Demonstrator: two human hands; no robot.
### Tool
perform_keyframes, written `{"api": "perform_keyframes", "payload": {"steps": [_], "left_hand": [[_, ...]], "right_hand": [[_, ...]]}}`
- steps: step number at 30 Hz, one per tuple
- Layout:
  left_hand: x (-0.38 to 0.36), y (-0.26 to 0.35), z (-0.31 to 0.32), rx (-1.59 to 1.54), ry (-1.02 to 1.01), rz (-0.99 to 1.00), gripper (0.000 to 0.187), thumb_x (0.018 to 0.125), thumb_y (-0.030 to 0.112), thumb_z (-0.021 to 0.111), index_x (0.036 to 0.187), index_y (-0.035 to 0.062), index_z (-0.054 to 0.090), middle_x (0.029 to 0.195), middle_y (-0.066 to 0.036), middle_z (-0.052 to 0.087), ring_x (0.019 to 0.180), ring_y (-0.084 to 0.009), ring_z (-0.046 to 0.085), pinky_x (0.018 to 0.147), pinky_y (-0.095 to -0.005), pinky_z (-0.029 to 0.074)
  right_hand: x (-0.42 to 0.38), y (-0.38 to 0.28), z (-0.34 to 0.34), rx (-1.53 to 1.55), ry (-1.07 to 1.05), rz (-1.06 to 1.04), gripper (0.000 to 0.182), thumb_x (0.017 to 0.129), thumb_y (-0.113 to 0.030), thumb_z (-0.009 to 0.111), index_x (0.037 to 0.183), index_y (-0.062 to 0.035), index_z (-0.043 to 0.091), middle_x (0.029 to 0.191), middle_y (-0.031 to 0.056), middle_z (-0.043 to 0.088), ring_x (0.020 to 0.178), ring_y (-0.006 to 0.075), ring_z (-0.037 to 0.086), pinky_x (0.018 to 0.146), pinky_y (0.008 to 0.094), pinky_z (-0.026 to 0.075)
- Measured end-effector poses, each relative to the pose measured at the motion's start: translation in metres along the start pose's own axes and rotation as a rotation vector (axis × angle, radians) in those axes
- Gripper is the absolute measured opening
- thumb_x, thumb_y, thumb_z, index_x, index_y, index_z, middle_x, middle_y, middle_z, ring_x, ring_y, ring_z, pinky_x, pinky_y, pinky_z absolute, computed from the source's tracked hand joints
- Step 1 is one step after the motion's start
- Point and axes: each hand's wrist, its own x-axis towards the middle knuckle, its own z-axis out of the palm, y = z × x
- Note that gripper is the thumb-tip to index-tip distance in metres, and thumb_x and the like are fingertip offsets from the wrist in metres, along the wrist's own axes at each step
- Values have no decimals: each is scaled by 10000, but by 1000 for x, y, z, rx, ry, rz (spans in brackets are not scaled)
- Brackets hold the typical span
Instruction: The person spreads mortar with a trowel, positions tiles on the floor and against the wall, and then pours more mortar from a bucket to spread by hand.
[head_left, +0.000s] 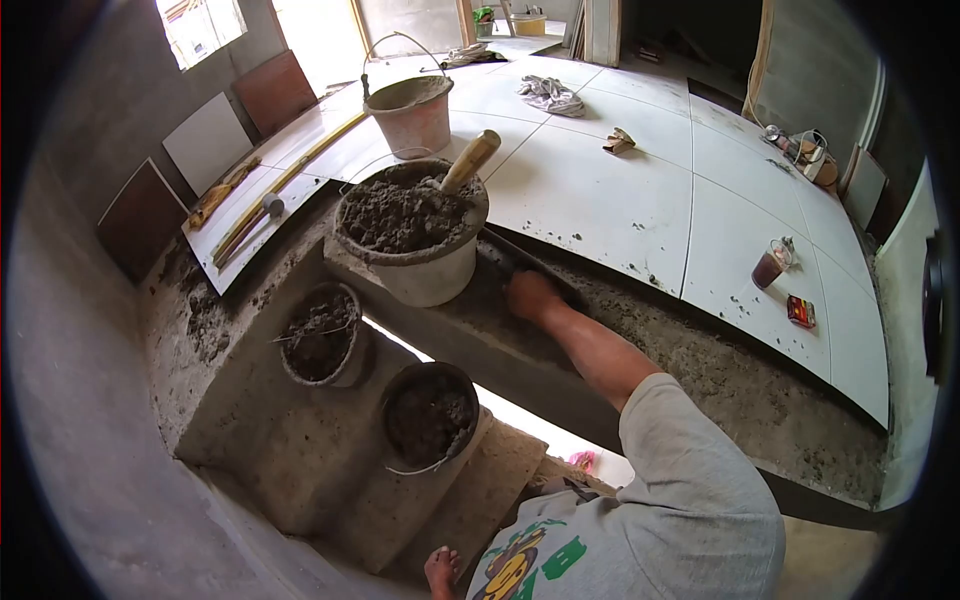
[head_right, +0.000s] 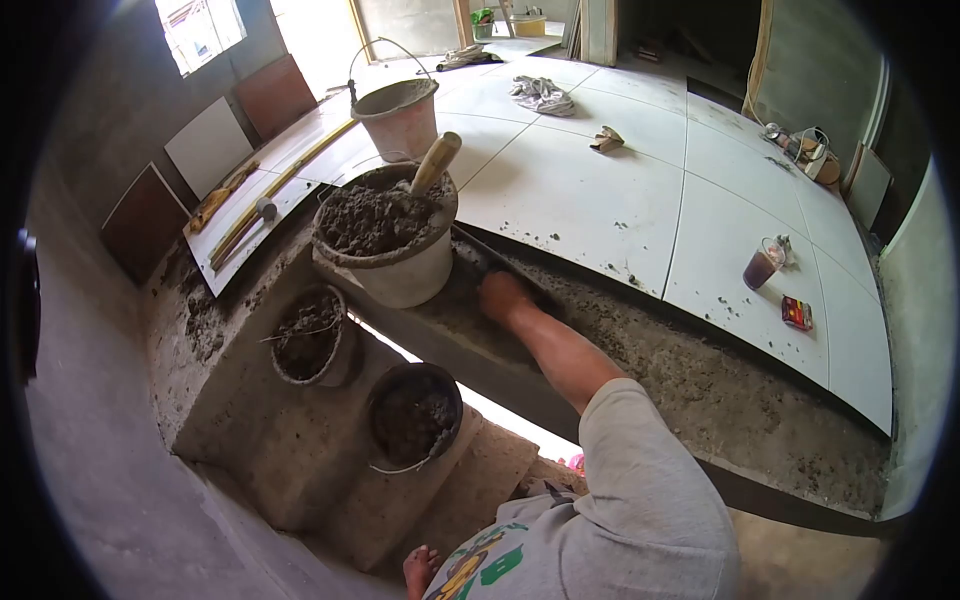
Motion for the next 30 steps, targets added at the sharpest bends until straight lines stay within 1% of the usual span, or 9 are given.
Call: {"api": "perform_keyframes", "payload": {"steps": [5, 7, 8, 11, 13, 15, 20, 23, 30], "left_hand": [[6, 17, 23, 142, -58, 24, 278, 827, 203, 554, 1002, -13, 548, 810, -96, 602, 650, -168, 592, 530, -273, 463], [19, 7, 23, 117, -76, 68, 280, 821, 193, 561, 970, -44, 554, 789, -105, 603, 633, -170, 589, 543, -272, 472], [25, 5, 21, 116, -96, 55, 273, 818, 187, 562, 946, -54, 560, 769, -105, 601, 625, -169, 587, 547, -272, 475], [45, 2, 28, 152, -146, 30, 251, 813, 173, 563, 907, -59, 576, 711, -94, 591, 589, -164, 574, 542, -268, 476], [53, 3, 26, 205, -194, 126, 249, 810, 166, 564, 915, -59, 578, 717, -88, 587, 594, -155, 566, 532, -268, 475], [65, 1, 21, 144, -237, 126, 265, 807, 170, 567, 930, -65, 574, 739, -91, 589, 609, -150, 564, 546, -268, 481], [67, 21, 23, 172, -233, 134, 288, 806, 176, 572, 944, -77, 562, 762, -104, 586, 636, -155, 569, 586, -269, 491], [64, 18, 11, 174, -217, 163, 296, 805, 175, 577, 950, -82, 556, 764, -111, 584, 639, -159, 569, 585, -273, 493], [53, -20, -23, 184, -109, 69, 287, 804, 183, 574, 935, -72, 560, 731, -100, 579, 604, -157, 560, 548, -277, 483]], "right_hand": [[9, 13, 2, 135, 48, 230, 269, 790, -162, 470, 948, 6, 608, 937, 206, 615, 895, 351, 599, 773, 422, 487], [0, 13, -9, 85, 144, 295, 369, 826, -323, 502, 902, 26, 592, 940, 203, 611, 908, 361, 585, 787, 442, 470], [-7, 12, -10, 89, 155, 312, 369, 826, -323, 502, 902, 26, 592, 940, 203, 611, 908, 361, 585, 787, 442, 470], [-40, 23, -24, 17, 126, 320, 375, 828, -332, 505, 954, 16, 559, 944, 206, 610, 908, 367, 584, 782, 448, 471], [-67, 29, -38, -88, 102, 353, 352, 818, -291, 505, 1012, 0, 541, 924, 214, 616, 895, 364, 595, 772, 436, 483], [-94, 46, -42, -129, 76, 392, 410, 822, -364, 513, 1012, -1, 515, 898, 228, 614, 880, 375, 593, 770, 457, 471], [-161, 79, -57, -210, 115, 442, 380, 838, -361, 501, 924, 8, 488, 837, 253, 602, 841, 407, 579, 729, 483, 456], [-194, 90, -62, -204, 78, 490, 386, 839, -362, 491, 946, 8, 482, 845, 253, 606, 840, 406, 585, 740, 483, 459], [-181, 66, -61, -168, 41, 430, 401, 849, -372, 473, 952, 16, 472, 845, 265, 600, 826, 420, 581, 747, 494, 449]]}}
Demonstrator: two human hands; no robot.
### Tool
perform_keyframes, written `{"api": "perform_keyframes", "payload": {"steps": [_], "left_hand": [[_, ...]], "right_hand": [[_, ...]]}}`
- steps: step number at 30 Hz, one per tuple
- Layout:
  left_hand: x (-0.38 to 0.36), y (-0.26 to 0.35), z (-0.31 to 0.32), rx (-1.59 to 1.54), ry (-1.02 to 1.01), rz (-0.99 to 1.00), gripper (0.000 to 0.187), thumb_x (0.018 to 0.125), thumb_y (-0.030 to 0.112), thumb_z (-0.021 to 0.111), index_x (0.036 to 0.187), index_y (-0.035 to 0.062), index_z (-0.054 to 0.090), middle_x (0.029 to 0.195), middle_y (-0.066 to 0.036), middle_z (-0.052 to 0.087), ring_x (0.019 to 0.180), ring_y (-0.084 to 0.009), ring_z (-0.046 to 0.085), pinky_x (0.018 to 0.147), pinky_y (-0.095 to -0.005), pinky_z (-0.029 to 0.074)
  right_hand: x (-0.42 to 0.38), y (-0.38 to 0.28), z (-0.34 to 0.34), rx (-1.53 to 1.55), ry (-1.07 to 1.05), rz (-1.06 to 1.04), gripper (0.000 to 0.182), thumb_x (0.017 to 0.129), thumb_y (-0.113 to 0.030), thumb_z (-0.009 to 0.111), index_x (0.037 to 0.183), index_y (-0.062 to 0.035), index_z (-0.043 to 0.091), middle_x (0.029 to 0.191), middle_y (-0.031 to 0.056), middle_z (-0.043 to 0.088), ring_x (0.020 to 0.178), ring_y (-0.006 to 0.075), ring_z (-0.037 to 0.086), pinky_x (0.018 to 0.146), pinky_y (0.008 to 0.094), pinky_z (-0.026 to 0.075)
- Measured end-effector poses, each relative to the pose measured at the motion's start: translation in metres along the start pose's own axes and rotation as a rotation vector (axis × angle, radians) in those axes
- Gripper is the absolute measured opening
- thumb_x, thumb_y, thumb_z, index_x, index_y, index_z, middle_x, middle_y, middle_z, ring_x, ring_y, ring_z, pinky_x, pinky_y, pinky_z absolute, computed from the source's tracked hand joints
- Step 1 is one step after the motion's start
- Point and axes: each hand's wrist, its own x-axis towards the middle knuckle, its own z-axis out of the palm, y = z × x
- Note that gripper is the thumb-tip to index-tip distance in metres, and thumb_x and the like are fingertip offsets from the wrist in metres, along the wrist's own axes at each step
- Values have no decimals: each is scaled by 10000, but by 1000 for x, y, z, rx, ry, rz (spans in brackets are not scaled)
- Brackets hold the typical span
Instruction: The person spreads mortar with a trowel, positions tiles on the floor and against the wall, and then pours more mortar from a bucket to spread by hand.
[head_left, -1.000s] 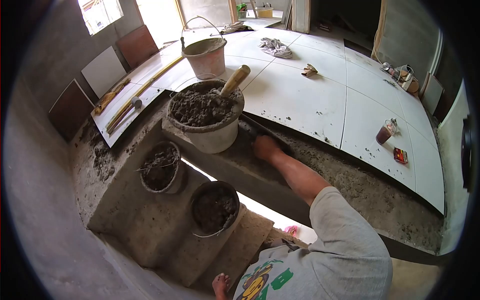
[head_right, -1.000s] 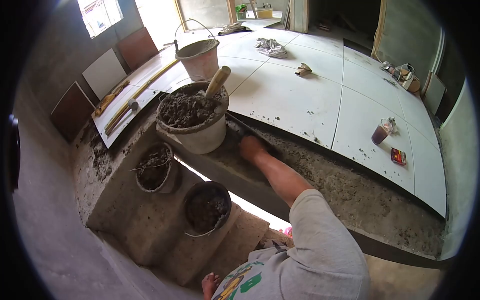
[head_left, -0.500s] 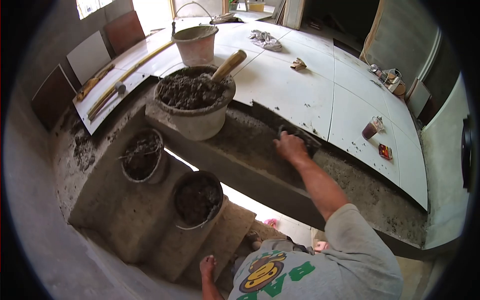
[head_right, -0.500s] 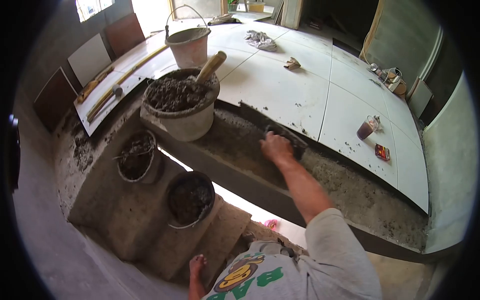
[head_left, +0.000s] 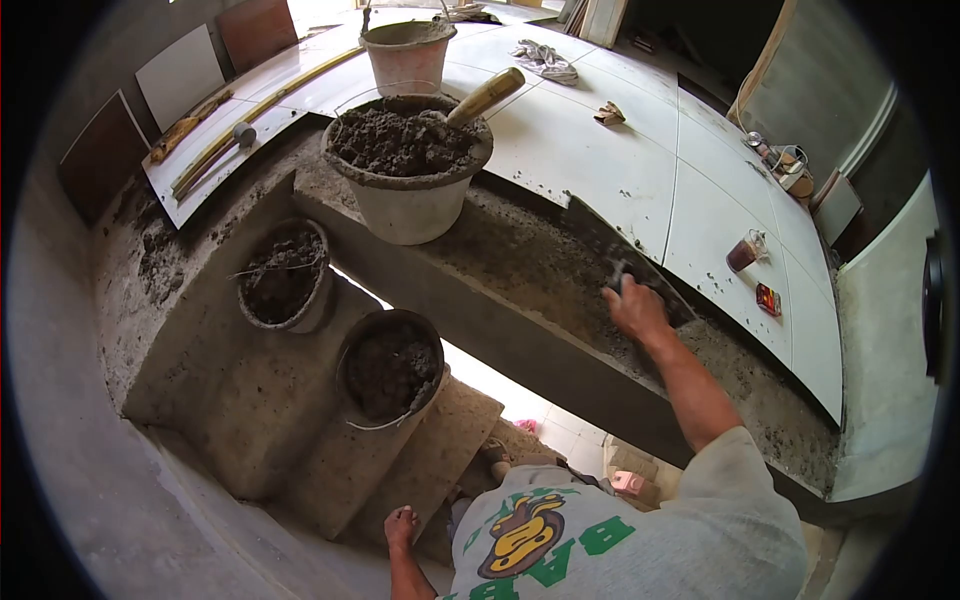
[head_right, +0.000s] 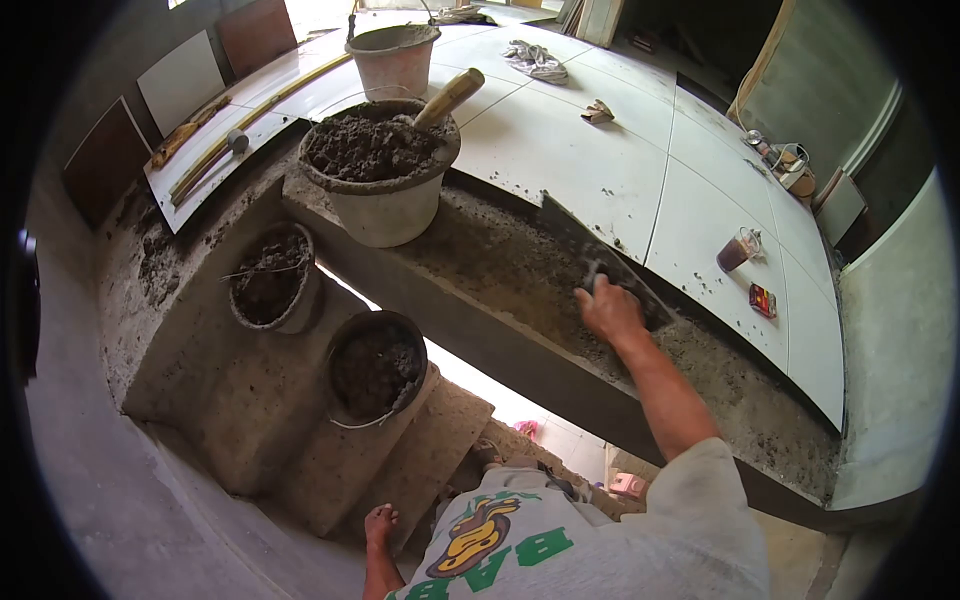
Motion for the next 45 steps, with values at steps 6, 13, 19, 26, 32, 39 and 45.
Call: {"api": "perform_keyframes", "payload": {"steps": [6, 13, 19, 26, 32, 39, 45], "left_hand": [[-10, -13, 9, 16, 90, -80, 283, 801, 215, 556, 933, -35, 579, 685, -65, 589, 554, -137, 546, 482, -272, 449], [27, -35, 41, -84, -60, -72, 278, 803, 234, 554, 907, -21, 593, 672, -53, 595, 537, -126, 540, 463, -267, 434], [21, 31, 55, -38, -122, -51, 297, 816, 207, 557, 959, -53, 574, 730, -99, 597, 599, -152, 561, 550, -267, 466], [25, 23, 15, -56, -39, 47, 307, 819, 203, 552, 961, -68, 564, 772, -109, 590, 625, -159, 569, 573, -283, 486], [-4, 13, 6, 6, 93, -27, 271, 806, 190, 556, 926, -52, 580, 716, -94, 589, 580, -149, 556, 542, -278, 476], [-4, -11, 40, 4, -45, -120, 263, 798, 222, 566, 894, -20, 602, 682, -56, 590, 565, -127, 547, 475, -255, 437], [48, -19, 59, -72, -218, -8, 268, 818, 213, 564, 945, -22, 545, 708, -68, 562, 551, -131, 522, 473, -260, 415]], "right_hand": [[76, -78, 19, 51, 46, -166, 411, 846, -382, 480, 940, 18, 483, 828, 268, 595, 858, 416, 570, 754, 493, 444], [103, -63, 16, -21, 128, -203, 401, 840, -387, 489, 917, 6, 492, 833, 250, 602, 856, 408, 575, 764, 491, 444], [37, 9, 8, -46, 121, -89, 384, 836, -382, 505, 890, -3, 477, 768, 252, 597, 769, 419, 581, 670, 505, 444], [18, 4, 4, 41, 69, -56, 409, 843, -399, 495, 905, 4, 475, 749, 262, 589, 754, 432, 572, 647, 505, 440], [88, -89, 18, 20, 54, -218, 422, 844, -395, 493, 927, 19, 495, 806, 263, 596, 836, 409, 576, 728, 491, 448], [96, -53, 23, -4, 109, -219, 420, 841, -400, 497, 911, 14, 494, 819, 258, 599, 844, 404, 577, 735, 488, 446], [20, 41, 10, -87, 98, -30, 395, 832, -394, 508, 880, -4, 473, 746, 245, 597, 739, 422, 578, 650, 497, 440]]}}
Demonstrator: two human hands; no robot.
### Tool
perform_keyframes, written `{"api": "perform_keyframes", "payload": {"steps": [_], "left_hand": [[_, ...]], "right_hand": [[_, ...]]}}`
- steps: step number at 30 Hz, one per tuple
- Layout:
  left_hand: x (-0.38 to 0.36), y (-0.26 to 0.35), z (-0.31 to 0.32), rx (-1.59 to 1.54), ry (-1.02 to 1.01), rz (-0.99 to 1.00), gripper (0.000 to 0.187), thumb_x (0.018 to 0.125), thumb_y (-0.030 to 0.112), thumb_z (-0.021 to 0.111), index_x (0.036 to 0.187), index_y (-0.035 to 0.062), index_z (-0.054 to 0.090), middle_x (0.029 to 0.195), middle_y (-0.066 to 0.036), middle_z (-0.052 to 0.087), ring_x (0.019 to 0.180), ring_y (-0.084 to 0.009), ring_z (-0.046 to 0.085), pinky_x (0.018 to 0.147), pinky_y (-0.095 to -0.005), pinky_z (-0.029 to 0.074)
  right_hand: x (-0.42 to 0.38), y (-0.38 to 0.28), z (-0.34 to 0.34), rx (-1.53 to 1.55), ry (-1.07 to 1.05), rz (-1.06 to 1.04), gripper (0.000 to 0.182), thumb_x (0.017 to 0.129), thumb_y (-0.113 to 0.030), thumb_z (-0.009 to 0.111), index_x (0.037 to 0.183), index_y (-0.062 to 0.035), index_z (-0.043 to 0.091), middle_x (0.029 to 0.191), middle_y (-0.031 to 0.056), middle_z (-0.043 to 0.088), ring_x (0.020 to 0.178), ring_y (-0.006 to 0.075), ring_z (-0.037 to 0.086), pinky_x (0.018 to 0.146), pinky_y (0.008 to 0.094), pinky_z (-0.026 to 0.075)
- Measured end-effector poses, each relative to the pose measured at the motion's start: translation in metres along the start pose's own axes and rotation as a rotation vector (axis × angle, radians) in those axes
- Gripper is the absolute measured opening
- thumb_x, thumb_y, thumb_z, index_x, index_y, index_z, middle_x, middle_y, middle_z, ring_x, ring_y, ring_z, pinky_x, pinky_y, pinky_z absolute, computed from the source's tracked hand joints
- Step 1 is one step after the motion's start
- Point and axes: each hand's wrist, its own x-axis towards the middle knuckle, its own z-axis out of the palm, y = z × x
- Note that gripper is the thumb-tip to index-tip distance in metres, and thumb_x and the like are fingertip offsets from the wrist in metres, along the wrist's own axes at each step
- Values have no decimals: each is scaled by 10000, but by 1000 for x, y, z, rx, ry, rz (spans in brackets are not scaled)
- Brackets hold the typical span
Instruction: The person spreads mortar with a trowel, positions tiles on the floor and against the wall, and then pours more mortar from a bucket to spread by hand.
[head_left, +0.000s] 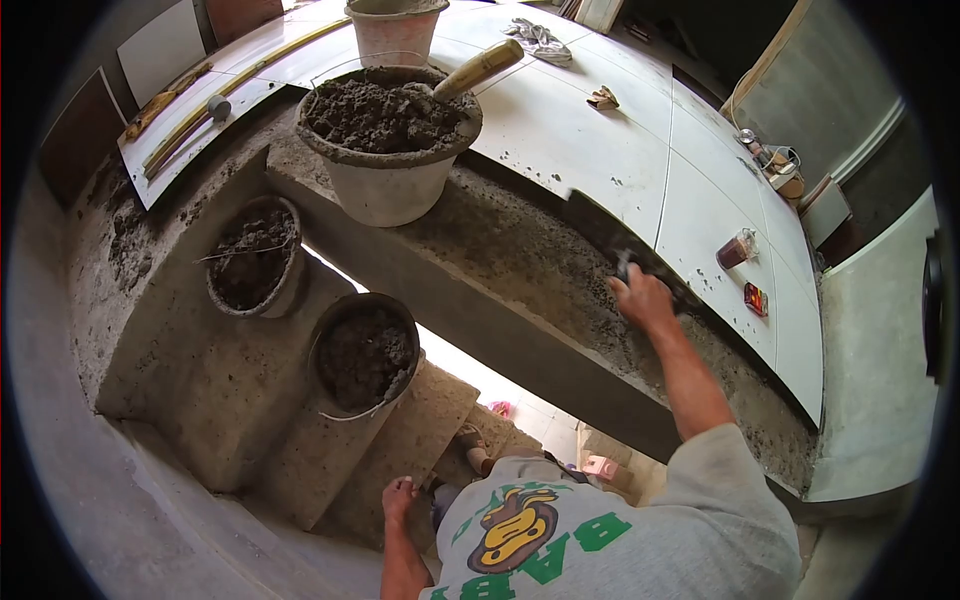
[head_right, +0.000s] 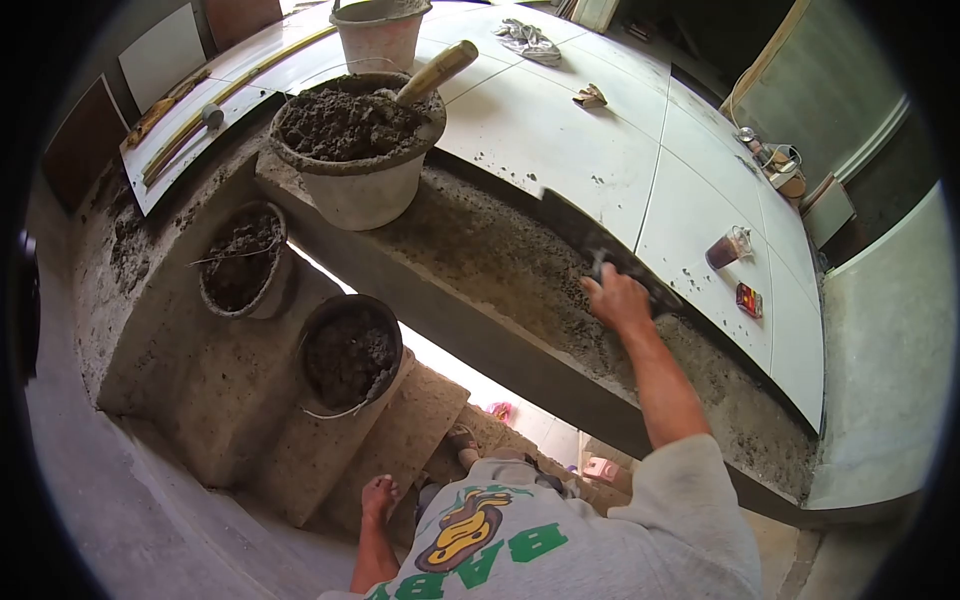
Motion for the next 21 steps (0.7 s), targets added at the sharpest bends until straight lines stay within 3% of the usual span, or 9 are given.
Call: {"api": "perform_keyframes", "payload": {"steps": [3, 8, 15, 19, 21], "left_hand": [[-18, 56, 2, -26, 68, 40, 272, 818, 170, 560, 952, -67, 567, 773, -103, 587, 639, -154, 568, 573, -252, 479], [-19, 44, -43, 3, 150, 92, 293, 819, 171, 561, 970, -80, 554, 796, -118, 588, 675, -172, 581, 581, -267, 493], [-53, 36, -49, 72, 232, -33, 260, 816, 171, 565, 928, -64, 559, 727, -105, 581, 595, -152, 546, 515, -262, 462], [-58, 34, -16, -53, 204, -97, 251, 812, 168, 568, 904, -65, 562, 679, -77, 572, 562, -134, 523, 476, -246, 417], [-30, 3, -10, -87, 148, -77, 251, 813, 167, 564, 907, -66, 563, 682, -77, 573, 559, -131, 521, 482, -246, 419]], "right_hand": [[-43, 36, -5, -31, -46, 82, 383, 839, -384, 497, 893, -6, 474, 776, 263, 597, 788, 426, 579, 699, 507, 444], [-75, 54, -7, -18, 18, 104, 393, 843, -379, 493, 897, 9, 469, 780, 276, 588, 768, 434, 575, 684, 507, 444], [2, -45, -6, 31, -76, -100, 399, 843, -399, 489, 876, -3, 459, 750, 252, 597, 747, 403, 593, 665, 497, 463], [37, -39, 6, -23, 79, -163, 384, 842, -395, 496, 887, -15, 463, 724, 231, 602, 712, 409, 592, 632, 497, 466], [31, -26, -2, -39, 69, -151, 385, 842, -400, 491, 878, -18, 460, 725, 225, 604, 708, 405, 594, 627, 496, 466]]}}
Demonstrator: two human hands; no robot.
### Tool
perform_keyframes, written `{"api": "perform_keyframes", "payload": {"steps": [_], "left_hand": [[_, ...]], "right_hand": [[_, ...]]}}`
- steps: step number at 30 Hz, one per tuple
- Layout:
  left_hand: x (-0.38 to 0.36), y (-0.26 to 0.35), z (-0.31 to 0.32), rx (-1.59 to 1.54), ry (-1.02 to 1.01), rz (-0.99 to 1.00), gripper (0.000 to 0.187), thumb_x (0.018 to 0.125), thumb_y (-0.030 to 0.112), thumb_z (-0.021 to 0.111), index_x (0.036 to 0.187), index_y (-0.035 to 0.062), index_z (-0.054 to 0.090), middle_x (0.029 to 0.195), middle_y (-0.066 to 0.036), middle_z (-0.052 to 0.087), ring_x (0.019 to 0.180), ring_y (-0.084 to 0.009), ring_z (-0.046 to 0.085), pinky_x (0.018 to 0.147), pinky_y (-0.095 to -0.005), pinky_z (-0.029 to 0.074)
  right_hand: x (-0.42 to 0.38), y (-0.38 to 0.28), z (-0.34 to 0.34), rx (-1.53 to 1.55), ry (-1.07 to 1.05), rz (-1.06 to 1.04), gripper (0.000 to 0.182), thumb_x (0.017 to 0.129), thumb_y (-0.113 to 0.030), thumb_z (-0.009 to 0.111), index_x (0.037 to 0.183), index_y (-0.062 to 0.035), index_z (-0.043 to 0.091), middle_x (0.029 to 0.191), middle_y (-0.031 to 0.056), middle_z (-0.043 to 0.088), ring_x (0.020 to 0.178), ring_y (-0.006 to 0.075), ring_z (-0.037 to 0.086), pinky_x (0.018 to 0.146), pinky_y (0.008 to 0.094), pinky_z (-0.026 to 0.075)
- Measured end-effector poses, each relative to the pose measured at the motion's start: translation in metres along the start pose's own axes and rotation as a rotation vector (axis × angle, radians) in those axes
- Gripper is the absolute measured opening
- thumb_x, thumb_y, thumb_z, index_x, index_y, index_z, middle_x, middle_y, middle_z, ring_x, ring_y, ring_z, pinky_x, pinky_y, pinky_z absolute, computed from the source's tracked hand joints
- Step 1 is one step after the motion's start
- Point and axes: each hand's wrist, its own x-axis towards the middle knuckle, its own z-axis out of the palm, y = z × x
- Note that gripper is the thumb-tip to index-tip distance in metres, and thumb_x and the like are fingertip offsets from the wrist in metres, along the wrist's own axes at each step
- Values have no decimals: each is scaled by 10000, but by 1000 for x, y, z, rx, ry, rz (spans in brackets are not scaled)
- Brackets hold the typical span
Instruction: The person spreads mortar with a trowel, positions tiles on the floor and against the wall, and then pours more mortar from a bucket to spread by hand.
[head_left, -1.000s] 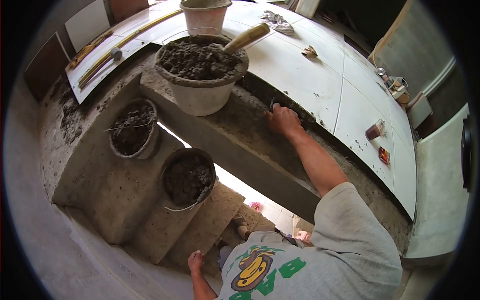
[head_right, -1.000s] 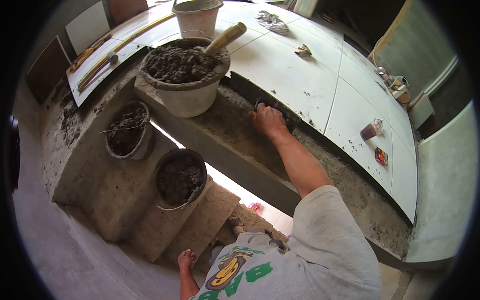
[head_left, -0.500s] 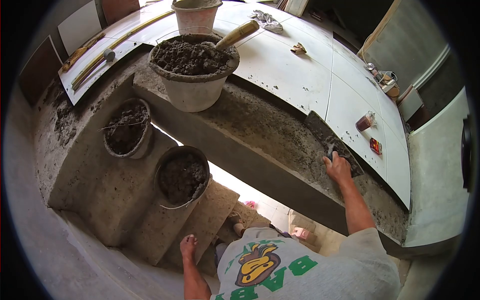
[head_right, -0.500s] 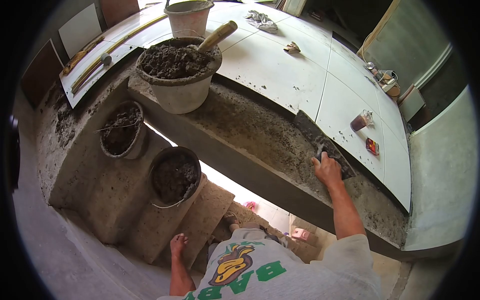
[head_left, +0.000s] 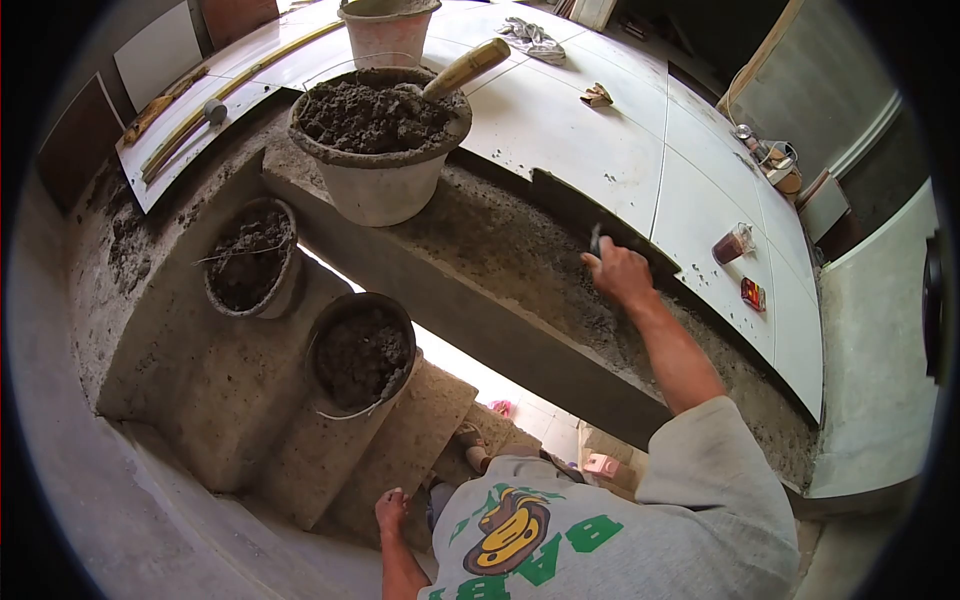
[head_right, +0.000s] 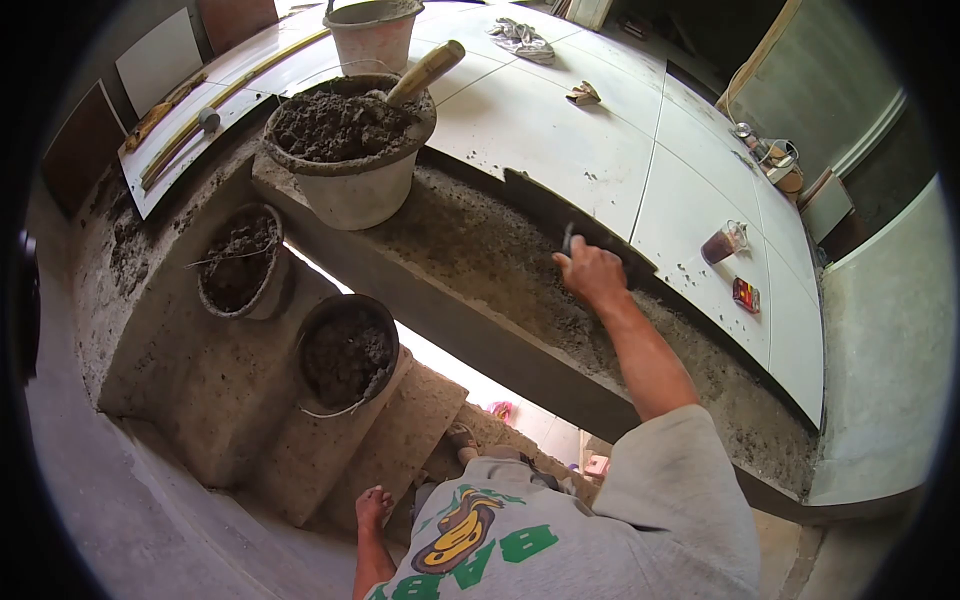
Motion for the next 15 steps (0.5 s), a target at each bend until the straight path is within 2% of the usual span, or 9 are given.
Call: {"api": "perform_keyframes", "payload": {"steps": [2, 4, 10, 15], "left_hand": [[6, -11, 4, -30, -58, 12, 252, 814, 166, 559, 909, -67, 564, 685, -76, 574, 557, -128, 518, 488, -247, 421], [8, 1, 22, 111, -167, 32, 273, 814, 176, 555, 928, -72, 564, 725, -83, 580, 564, -125, 521, 503, -242, 425], [2, 36, 15, 126, -59, 82, 268, 818, 170, 556, 926, -75, 561, 722, -76, 562, 571, -121, 519, 513, -236, 433], [8, 36, -16, 52, -29, 138, 265, 819, 164, 562, 918, -82, 555, 712, -83, 557, 573, -132, 523, 518, -239, 437]], "right_hand": [[-21, 19, 1, -18, -6, 37, 378, 845, -397, 484, 882, -22, 455, 727, 222, 606, 704, 405, 594, 625, 497, 467], [-41, 35, 1, -10, 12, 74, 366, 843, -388, 492, 883, -28, 449, 725, 226, 603, 706, 413, 587, 622, 500, 461], [-89, 50, -3, 6, -1, 153, 363, 845, -384, 494, 873, -26, 440, 726, 234, 598, 713, 415, 585, 623, 502, 454], [-50, 5, -1, 80, -87, 66, 378, 846, -393, 490, 870, -19, 449, 736, 247, 596, 723, 419, 585, 635, 502, 455]]}}
